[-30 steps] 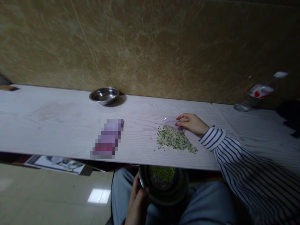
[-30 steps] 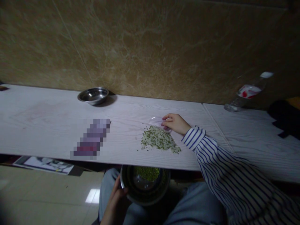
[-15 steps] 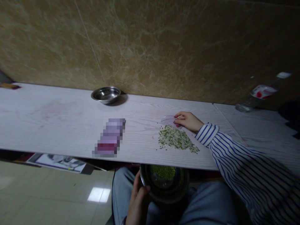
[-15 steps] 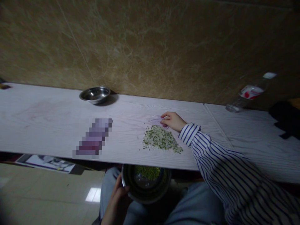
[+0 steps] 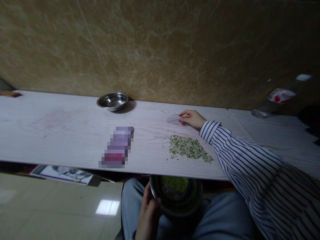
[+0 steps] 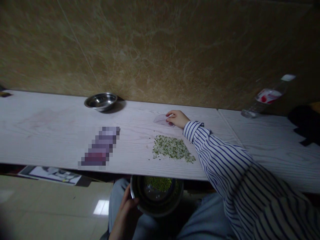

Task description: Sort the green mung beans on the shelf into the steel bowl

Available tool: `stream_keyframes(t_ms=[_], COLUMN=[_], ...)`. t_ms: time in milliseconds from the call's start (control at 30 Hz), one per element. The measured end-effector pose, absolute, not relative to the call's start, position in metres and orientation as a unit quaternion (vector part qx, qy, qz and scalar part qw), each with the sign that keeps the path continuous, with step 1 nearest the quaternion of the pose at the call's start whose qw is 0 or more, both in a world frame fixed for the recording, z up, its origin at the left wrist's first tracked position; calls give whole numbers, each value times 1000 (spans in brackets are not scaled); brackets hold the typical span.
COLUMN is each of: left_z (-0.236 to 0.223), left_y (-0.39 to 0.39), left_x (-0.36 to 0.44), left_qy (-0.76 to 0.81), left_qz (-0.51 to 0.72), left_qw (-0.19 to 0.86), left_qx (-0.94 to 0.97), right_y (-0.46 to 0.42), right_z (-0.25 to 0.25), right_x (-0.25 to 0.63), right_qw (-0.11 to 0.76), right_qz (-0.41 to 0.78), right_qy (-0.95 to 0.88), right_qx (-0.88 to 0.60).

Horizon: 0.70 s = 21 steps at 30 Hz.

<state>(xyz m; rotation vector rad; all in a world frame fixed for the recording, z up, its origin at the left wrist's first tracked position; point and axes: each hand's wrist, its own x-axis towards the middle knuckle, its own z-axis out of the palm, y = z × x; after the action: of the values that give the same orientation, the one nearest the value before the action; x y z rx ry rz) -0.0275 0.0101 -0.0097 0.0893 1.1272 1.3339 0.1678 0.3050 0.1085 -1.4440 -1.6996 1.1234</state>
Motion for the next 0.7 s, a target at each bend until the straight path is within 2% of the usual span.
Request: stream_keyframes(t_ms=[367, 700], left_z=[-10, -4], left_y=[8, 2], left_x=[-40, -35], left_qy=[461, 465], left_qz=[589, 593], left_qw=[663, 655], left_qx=[27, 59], right_y=[291, 274], right_z=[104, 112], right_x=[130, 125], right_qw=[206, 124], right_qz=[517, 552], right_qy=[-689, -727], right_qx=[-464, -388])
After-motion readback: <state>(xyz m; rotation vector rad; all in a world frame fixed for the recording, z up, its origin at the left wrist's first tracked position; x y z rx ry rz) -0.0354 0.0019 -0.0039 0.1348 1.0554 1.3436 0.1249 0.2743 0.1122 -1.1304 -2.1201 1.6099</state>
